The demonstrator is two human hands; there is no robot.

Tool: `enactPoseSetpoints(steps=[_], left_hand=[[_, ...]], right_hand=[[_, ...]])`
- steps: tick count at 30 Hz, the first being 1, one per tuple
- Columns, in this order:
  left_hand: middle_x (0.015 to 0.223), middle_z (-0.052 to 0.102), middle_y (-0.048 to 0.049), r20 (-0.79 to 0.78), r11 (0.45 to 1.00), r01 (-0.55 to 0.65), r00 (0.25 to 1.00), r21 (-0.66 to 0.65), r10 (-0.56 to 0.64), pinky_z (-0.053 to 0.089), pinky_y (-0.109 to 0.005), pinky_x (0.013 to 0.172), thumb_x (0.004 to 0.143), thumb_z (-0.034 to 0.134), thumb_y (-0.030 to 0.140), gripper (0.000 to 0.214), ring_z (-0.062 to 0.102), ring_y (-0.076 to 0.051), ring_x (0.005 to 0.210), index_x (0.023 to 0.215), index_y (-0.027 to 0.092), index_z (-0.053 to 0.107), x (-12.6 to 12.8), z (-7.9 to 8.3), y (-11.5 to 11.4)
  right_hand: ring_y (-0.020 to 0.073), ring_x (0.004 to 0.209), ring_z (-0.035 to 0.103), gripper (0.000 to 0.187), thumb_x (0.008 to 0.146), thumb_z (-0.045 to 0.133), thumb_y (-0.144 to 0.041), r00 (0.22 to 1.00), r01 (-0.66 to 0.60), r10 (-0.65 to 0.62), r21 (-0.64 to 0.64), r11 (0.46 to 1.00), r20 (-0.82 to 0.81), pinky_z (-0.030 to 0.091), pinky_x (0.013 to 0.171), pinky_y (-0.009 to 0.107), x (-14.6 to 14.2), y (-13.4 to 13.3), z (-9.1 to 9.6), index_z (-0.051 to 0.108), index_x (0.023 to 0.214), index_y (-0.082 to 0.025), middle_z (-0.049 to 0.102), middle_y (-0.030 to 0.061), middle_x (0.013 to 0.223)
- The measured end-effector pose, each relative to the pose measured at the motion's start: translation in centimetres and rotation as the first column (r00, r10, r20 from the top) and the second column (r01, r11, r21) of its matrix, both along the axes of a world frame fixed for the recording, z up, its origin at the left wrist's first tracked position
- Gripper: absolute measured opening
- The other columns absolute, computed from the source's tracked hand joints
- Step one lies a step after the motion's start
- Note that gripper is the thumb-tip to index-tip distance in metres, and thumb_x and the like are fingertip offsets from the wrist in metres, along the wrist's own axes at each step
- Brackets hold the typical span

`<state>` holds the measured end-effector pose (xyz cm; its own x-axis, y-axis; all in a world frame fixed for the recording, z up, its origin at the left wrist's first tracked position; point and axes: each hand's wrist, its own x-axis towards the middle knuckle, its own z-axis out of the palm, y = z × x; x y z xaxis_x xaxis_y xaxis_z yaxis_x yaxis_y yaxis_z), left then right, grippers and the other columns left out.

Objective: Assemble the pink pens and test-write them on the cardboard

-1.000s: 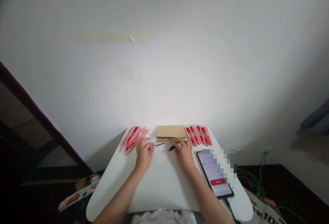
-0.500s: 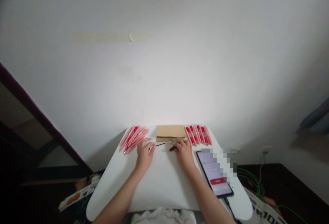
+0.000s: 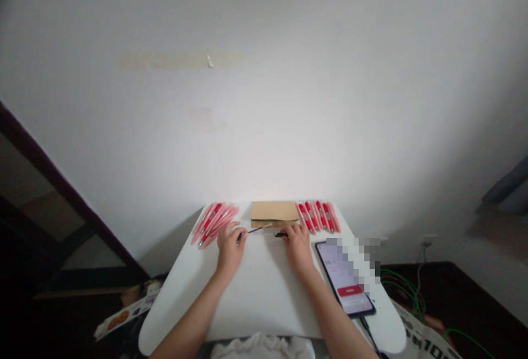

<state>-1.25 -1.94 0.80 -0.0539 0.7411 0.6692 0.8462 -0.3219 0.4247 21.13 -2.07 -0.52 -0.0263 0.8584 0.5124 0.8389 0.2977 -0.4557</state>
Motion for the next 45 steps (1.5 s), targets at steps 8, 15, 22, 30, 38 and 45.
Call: enactPoseSetpoints(steps=[8, 15, 22, 30, 38, 45], left_hand=[[0.108, 0.063, -0.0094, 0.006, 0.999, -0.039, 0.999, 0.011, 0.039, 0.043, -0.046, 0.094, 0.084, 0.059, 0.020, 0.010, 0.055, -0.027, 0.105, 0.083, 0.021, 0.069, 0.0, 0.5, -0.2], [0.107, 0.062, -0.0088, 0.008, 0.999, -0.032, 0.999, 0.038, 0.031, 0.044, -0.046, 0.095, 0.084, 0.060, 0.019, 0.010, 0.056, -0.027, 0.105, 0.083, 0.021, 0.070, 0.0, 0.8, -0.4], [0.108, 0.061, -0.0083, -0.003, 0.999, -0.018, 1.000, 0.033, 0.018, 0.043, -0.046, 0.095, 0.083, 0.062, 0.020, 0.009, 0.055, -0.027, 0.106, 0.083, 0.022, 0.070, -0.1, 0.5, -0.2], [0.111, 0.060, -0.0084, -0.062, 0.998, 0.047, 0.997, 0.040, -0.044, 0.042, -0.047, 0.097, 0.085, 0.060, 0.020, 0.011, 0.052, -0.026, 0.109, 0.084, 0.022, 0.071, 0.0, 0.5, -0.4], [0.112, 0.059, -0.0082, -0.087, 0.994, 0.100, 0.992, 0.047, -0.096, 0.043, -0.046, 0.096, 0.086, 0.060, 0.020, 0.010, 0.053, -0.025, 0.108, 0.085, 0.022, 0.070, 0.4, 0.6, -0.6], [0.112, 0.059, -0.0084, -0.122, 0.992, 0.107, 0.988, 0.060, -0.099, 0.043, -0.047, 0.097, 0.088, 0.057, 0.019, 0.013, 0.052, -0.025, 0.109, 0.087, 0.021, 0.070, 0.4, 0.7, -0.7]], right_hand=[[0.0285, 0.104, 0.049, 0.018, 0.088, 0.053, -0.016, 0.992, 0.128, -0.129, 0.139, 0.982, -0.003, 0.038, 0.089, 0.041, 0.7, 0.4, -0.4, 0.065, 0.099, -0.023, 0.064, 0.0084, 0.099], [0.0307, 0.104, 0.048, 0.019, 0.090, 0.052, -0.019, 0.978, 0.199, -0.207, 0.155, 0.968, 0.033, 0.036, 0.084, 0.042, 1.0, 0.5, -0.7, 0.065, 0.103, -0.023, 0.064, 0.0115, 0.103], [0.0288, 0.101, 0.048, 0.019, 0.089, 0.054, -0.019, 0.977, 0.199, -0.208, 0.143, 0.970, 0.053, 0.037, 0.084, 0.040, 0.9, 0.5, -0.7, 0.065, 0.104, -0.022, 0.063, 0.0105, 0.103], [0.0278, 0.104, 0.048, 0.017, 0.087, 0.058, -0.016, 0.996, 0.071, -0.076, 0.113, 0.991, 0.038, 0.038, 0.089, 0.041, 0.3, 0.1, 0.0, 0.067, 0.099, -0.025, 0.063, 0.0072, 0.100], [0.0262, 0.106, 0.048, 0.019, 0.089, 0.054, -0.016, 0.996, -0.084, 0.086, 0.093, 0.992, -0.021, 0.040, 0.094, 0.043, -0.3, -0.3, 0.6, 0.067, 0.098, -0.027, 0.064, 0.0056, 0.101], [0.0260, 0.103, 0.050, 0.023, 0.088, 0.057, -0.014, 0.992, -0.116, 0.120, 0.080, 0.990, -0.047, 0.042, 0.094, 0.043, -0.2, 0.0, 0.4, 0.071, 0.101, -0.027, 0.065, 0.0066, 0.100]])
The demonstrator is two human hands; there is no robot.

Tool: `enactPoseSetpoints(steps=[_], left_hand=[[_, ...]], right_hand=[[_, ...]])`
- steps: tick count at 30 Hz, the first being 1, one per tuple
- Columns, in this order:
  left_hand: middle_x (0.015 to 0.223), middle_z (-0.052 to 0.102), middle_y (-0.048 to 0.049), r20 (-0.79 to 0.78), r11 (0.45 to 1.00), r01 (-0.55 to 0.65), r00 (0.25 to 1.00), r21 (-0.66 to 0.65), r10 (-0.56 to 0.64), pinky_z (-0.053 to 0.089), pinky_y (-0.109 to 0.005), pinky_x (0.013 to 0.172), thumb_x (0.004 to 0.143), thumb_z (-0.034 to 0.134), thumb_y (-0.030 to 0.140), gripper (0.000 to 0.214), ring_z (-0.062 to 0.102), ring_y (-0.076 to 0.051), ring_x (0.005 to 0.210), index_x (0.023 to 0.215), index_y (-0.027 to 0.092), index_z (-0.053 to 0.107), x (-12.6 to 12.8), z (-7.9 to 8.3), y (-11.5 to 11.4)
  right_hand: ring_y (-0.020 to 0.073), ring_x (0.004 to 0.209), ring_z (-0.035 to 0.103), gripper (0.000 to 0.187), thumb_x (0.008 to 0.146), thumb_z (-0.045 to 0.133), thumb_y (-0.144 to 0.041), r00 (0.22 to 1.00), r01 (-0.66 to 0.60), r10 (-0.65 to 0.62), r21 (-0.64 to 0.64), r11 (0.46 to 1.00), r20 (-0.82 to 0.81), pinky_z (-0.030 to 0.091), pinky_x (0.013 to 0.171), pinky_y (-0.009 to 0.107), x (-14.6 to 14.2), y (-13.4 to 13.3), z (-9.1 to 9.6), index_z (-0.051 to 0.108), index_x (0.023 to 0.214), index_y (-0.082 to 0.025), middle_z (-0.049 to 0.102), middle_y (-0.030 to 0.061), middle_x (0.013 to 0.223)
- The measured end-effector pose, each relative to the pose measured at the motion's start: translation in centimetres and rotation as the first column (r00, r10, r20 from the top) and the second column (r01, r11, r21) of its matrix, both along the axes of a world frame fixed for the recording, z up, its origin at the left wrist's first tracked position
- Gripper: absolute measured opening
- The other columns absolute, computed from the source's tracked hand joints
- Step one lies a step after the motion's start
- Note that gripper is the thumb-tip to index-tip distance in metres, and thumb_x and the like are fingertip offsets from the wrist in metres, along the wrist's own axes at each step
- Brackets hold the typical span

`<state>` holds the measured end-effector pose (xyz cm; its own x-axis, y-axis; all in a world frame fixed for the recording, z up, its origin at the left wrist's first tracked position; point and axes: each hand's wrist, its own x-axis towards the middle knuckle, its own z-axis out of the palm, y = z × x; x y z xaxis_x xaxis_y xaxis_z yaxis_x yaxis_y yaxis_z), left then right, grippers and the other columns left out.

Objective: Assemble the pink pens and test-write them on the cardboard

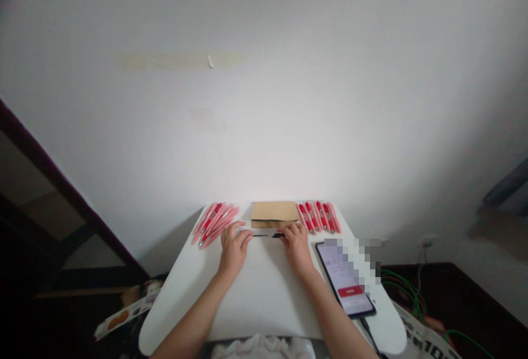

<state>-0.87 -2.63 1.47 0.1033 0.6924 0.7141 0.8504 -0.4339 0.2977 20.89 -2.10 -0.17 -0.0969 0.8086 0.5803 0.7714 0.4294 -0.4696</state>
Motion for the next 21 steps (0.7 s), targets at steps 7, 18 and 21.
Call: enactPoseSetpoints(steps=[7, 18, 21], left_hand=[[0.113, 0.058, -0.0087, 0.000, 1.000, 0.003, 1.000, -0.023, -0.003, 0.043, -0.047, 0.097, 0.088, 0.055, 0.019, 0.015, 0.052, -0.026, 0.110, 0.087, 0.022, 0.069, -0.08, 0.03, -0.11], [0.112, 0.059, -0.0088, -0.036, 0.999, -0.043, 0.998, -0.012, 0.042, 0.041, -0.050, 0.098, 0.086, 0.057, 0.017, 0.012, 0.052, -0.027, 0.109, 0.084, 0.022, 0.068, 0.25, 0.45, -0.36], [0.113, 0.059, -0.0086, -0.038, 1.000, -0.012, 0.999, -0.013, 0.012, 0.040, -0.049, 0.099, 0.086, 0.057, 0.017, 0.012, 0.052, -0.026, 0.110, 0.086, 0.022, 0.068, 0.20, 0.31, -0.25]], right_hand=[[0.0258, 0.103, 0.051, 0.023, 0.087, 0.057, -0.016, 0.999, -0.038, 0.036, -0.053, 0.998, -0.028, 0.043, 0.091, 0.042, 0.10, -0.13, 0.12, 0.072, 0.098, -0.028, 0.065, 0.0066, 0.097], [0.0251, 0.097, 0.053, 0.022, 0.086, 0.056, -0.016, 0.999, -0.036, 0.035, -0.091, 0.995, -0.015, 0.043, 0.087, 0.039, -0.13, -0.38, 0.50, 0.072, 0.096, -0.027, 0.065, 0.0068, 0.093], [0.0242, 0.097, 0.052, 0.022, 0.085, 0.056, -0.015, 1.000, -0.026, 0.025, -0.087, 0.996, -0.019, 0.043, 0.087, 0.038, -0.07, -0.33, 0.37, 0.072, 0.096, -0.027, 0.065, 0.0060, 0.094]])
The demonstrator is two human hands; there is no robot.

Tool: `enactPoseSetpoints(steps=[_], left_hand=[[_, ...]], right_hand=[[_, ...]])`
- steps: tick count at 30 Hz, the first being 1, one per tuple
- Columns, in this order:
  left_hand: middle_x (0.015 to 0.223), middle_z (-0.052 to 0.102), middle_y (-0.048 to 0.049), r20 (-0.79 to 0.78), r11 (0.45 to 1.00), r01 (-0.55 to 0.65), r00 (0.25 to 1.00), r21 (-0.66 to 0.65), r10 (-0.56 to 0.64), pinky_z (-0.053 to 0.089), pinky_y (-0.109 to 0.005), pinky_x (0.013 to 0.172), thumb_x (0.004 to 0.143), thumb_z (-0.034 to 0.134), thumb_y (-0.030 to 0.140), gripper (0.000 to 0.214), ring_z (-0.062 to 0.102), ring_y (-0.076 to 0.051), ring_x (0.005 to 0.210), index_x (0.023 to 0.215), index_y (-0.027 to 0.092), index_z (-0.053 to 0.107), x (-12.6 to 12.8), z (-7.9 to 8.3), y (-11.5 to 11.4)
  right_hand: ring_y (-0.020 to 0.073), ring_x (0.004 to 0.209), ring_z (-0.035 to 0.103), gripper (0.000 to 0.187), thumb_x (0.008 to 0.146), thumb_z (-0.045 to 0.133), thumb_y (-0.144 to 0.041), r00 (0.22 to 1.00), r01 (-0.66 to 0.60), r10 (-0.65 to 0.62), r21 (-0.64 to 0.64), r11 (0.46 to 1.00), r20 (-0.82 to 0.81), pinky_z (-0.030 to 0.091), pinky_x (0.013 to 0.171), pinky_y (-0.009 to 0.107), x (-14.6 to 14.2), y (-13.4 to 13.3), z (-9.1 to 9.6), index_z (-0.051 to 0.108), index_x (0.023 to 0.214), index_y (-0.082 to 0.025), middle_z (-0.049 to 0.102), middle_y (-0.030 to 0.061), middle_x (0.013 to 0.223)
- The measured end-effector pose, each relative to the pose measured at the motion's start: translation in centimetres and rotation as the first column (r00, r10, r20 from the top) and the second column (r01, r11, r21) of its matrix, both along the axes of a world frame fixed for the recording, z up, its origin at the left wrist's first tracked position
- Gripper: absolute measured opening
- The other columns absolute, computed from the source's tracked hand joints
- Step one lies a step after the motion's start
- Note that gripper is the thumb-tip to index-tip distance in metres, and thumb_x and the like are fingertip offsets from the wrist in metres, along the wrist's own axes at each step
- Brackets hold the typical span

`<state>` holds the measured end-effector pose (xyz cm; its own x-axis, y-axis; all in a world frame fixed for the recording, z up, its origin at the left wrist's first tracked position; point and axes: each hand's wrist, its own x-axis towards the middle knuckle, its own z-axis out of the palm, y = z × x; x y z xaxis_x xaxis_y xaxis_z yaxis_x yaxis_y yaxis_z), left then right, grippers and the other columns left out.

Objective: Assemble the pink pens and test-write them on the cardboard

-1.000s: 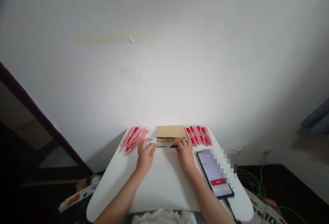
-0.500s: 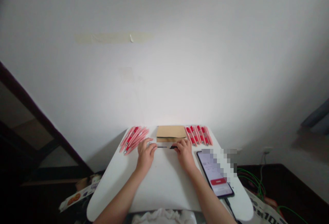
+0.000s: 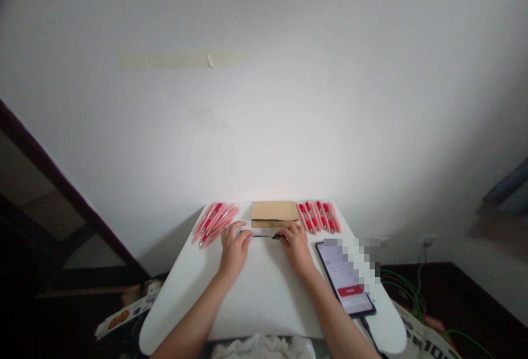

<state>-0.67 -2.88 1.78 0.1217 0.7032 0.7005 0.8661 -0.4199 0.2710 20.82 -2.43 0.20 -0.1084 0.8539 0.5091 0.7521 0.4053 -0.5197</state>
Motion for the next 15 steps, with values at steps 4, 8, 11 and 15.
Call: enactPoseSetpoints(steps=[4, 8, 11, 15], left_hand=[[0.112, 0.060, -0.0087, 0.019, 1.000, 0.022, 1.000, -0.001, -0.021, 0.042, -0.048, 0.099, 0.085, 0.058, 0.017, 0.012, 0.053, -0.025, 0.110, 0.085, 0.022, 0.069, -0.14, -0.26, 0.19], [0.112, 0.060, -0.0087, 0.023, 1.000, 0.015, 1.000, -0.016, -0.014, 0.043, -0.048, 0.097, 0.084, 0.059, 0.017, 0.012, 0.054, -0.026, 0.109, 0.085, 0.022, 0.069, -0.13, -0.37, 0.27], [0.113, 0.060, -0.0092, 0.022, 1.000, -0.004, 1.000, -0.020, 0.004, 0.041, -0.051, 0.099, 0.086, 0.058, 0.018, 0.011, 0.053, -0.026, 0.110, 0.085, 0.021, 0.068, -0.05, -0.39, 0.26], [0.114, 0.059, -0.0096, 0.026, 1.000, -0.003, 1.000, -0.018, 0.004, 0.041, -0.052, 0.100, 0.087, 0.057, 0.020, 0.012, 0.053, -0.027, 0.112, 0.088, 0.022, 0.068, -0.02, -0.46, 0.28]], right_hand=[[0.0239, 0.098, 0.051, 0.022, 0.085, 0.057, -0.014, 1.000, -0.014, 0.014, -0.008, 1.000, -0.021, 0.042, 0.088, 0.037, 0.05, -0.02, -0.02, 0.072, 0.095, -0.025, 0.064, 0.0059, 0.094], [0.0242, 0.099, 0.052, 0.021, 0.084, 0.056, -0.015, 1.000, -0.011, 0.011, -0.024, 1.000, -0.023, 0.042, 0.088, 0.037, 0.08, -0.04, 0.07, 0.072, 0.094, -0.025, 0.065, 0.0059, 0.095], [0.0242, 0.098, 0.053, 0.021, 0.084, 0.057, -0.016, 1.000, 0.004, -0.004, -0.024, 1.000, -0.007, 0.043, 0.087, 0.037, 0.08, -0.02, 0.03, 0.072, 0.093, -0.026, 0.065, 0.0054, 0.094], [0.0244, 0.097, 0.054, 0.022, 0.083, 0.056, -0.016, 1.000, 0.015, -0.015, -0.029, 0.999, 0.016, 0.043, 0.086, 0.036, 0.00, 0.03, -0.10, 0.072, 0.094, -0.027, 0.067, 0.0048, 0.094]])
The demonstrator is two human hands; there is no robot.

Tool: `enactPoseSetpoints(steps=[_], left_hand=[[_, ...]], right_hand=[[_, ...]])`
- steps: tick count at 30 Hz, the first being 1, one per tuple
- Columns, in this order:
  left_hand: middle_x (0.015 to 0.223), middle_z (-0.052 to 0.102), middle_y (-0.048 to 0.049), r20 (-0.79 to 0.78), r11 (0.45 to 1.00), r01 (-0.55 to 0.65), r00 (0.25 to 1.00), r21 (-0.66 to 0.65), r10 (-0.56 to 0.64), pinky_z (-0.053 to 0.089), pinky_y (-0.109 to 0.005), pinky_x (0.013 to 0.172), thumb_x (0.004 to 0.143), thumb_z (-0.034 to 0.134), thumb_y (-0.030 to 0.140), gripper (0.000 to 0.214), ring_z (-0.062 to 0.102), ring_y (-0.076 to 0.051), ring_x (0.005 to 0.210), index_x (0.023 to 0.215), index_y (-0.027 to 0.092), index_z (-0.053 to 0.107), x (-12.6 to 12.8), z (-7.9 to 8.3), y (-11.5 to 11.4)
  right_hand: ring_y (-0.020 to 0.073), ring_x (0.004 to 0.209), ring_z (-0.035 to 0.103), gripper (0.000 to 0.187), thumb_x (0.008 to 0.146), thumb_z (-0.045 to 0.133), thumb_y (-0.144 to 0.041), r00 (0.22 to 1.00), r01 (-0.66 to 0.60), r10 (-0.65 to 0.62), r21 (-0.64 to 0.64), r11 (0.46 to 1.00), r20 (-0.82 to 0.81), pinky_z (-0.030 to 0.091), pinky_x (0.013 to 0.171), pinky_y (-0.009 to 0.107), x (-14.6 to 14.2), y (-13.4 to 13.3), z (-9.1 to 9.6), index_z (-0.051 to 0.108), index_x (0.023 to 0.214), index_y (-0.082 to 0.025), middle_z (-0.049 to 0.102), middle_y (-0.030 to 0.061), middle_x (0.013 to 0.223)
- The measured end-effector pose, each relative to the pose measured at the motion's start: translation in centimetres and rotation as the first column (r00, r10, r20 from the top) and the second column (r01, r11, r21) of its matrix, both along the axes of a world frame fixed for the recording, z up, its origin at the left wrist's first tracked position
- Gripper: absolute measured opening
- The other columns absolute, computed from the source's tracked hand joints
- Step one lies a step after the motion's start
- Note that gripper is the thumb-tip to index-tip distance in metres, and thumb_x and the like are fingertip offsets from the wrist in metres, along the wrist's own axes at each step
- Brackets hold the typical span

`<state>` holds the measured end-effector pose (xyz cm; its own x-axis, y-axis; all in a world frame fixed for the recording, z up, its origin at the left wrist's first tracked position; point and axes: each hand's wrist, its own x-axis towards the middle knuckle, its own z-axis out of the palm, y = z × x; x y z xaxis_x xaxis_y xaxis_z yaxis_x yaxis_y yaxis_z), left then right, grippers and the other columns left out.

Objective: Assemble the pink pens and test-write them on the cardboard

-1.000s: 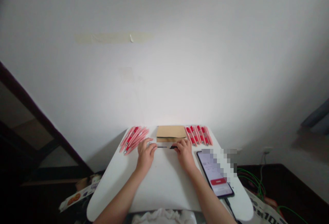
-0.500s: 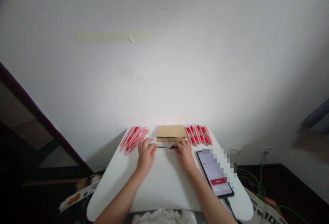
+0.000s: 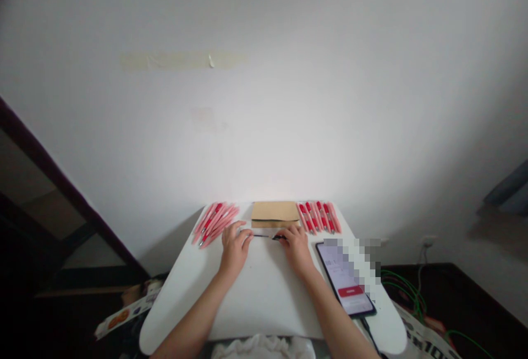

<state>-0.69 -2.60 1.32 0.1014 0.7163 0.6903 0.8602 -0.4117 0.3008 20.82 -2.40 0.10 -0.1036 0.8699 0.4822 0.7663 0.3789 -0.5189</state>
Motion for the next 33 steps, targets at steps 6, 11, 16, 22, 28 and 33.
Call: enactPoseSetpoints(steps=[6, 11, 16, 22, 28, 33], left_hand=[[0.117, 0.058, -0.0094, 0.027, 1.000, 0.026, 0.999, 0.011, -0.027, 0.042, -0.049, 0.100, 0.089, 0.056, 0.023, 0.021, 0.053, -0.026, 0.112, 0.106, 0.025, 0.067, -0.2, -0.1, 0.1], [0.119, 0.057, -0.0104, 0.075, 1.000, -0.016, 0.997, 0.011, 0.015, 0.041, -0.048, 0.101, 0.087, 0.059, 0.028, 0.032, 0.052, -0.027, 0.113, 0.119, 0.024, 0.060, -0.4, 0.0, 0.2], [0.115, 0.058, -0.0115, 0.026, 0.985, -0.171, 0.985, -0.020, 0.171, 0.040, -0.050, 0.098, 0.084, 0.062, 0.026, 0.032, 0.052, -0.029, 0.111, 0.116, 0.022, 0.061, -0.5, 0.2, 0.0], [0.119, 0.056, -0.0124, -0.176, 0.895, -0.428, 0.897, -0.123, 0.405, 0.031, -0.056, 0.105, 0.080, 0.067, 0.033, 0.027, 0.047, -0.032, 0.115, 0.103, 0.019, 0.067, -0.4, 1.5, -0.9], [0.120, 0.055, -0.0128, -0.263, 0.844, -0.500, 0.855, -0.195, 0.446, 0.029, -0.057, 0.105, 0.084, 0.062, 0.034, 0.019, 0.045, -0.032, 0.118, 0.088, 0.018, 0.071, -0.3, 1.7, -1.1], [0.117, 0.058, -0.0115, -0.276, 0.845, -0.500, 0.853, -0.191, 0.443, 0.030, -0.055, 0.105, 0.084, 0.061, 0.032, 0.018, 0.048, -0.030, 0.113, 0.087, 0.019, 0.072, -0.3, 1.8, -1.1]], right_hand=[[0.0253, 0.099, 0.054, 0.022, 0.083, 0.057, -0.016, 1.000, 0.009, -0.009, -0.004, 1.000, 0.004, 0.042, 0.086, 0.037, 0.0, 0.0, -0.1, 0.072, 0.095, -0.026, 0.067, 0.0053, 0.094], [0.0253, 0.099, 0.054, 0.021, 0.085, 0.056, -0.018, 1.000, 0.008, -0.008, -0.008, 1.000, -0.003, 0.042, 0.086, 0.037, 0.2, 0.1, -0.3, 0.072, 0.096, -0.027, 0.067, 0.0054, 0.095], [0.0260, 0.099, 0.052, 0.022, 0.085, 0.055, -0.019, 0.998, 0.047, -0.046, 0.010, 0.999, -0.048, 0.042, 0.088, 0.039, 0.4, 0.2, -0.3, 0.072, 0.097, -0.026, 0.067, 0.0066, 0.096], [0.0262, 0.098, 0.052, 0.023, 0.086, 0.053, -0.019, 0.993, 0.092, -0.089, 0.037, 0.995, -0.074, 0.041, 0.088, 0.040, 0.8, 0.3, -0.4, 0.072, 0.097, -0.026, 0.067, 0.0071, 0.097], [0.0262, 0.097, 0.050, 0.022, 0.087, 0.053, -0.018, 0.993, 0.102, -0.099, 0.040, 0.994, -0.062, 0.041, 0.087, 0.039, 0.9, 0.3, -0.3, 0.071, 0.098, -0.025, 0.067, 0.0069, 0.097], [0.0267, 0.097, 0.050, 0.021, 0.087, 0.055, -0.018, 0.994, 0.100, -0.099, 0.027, 0.995, -0.045, 0.041, 0.086, 0.038, 1.0, 0.4, -0.3, 0.072, 0.098, -0.024, 0.067, 0.0071, 0.097]])
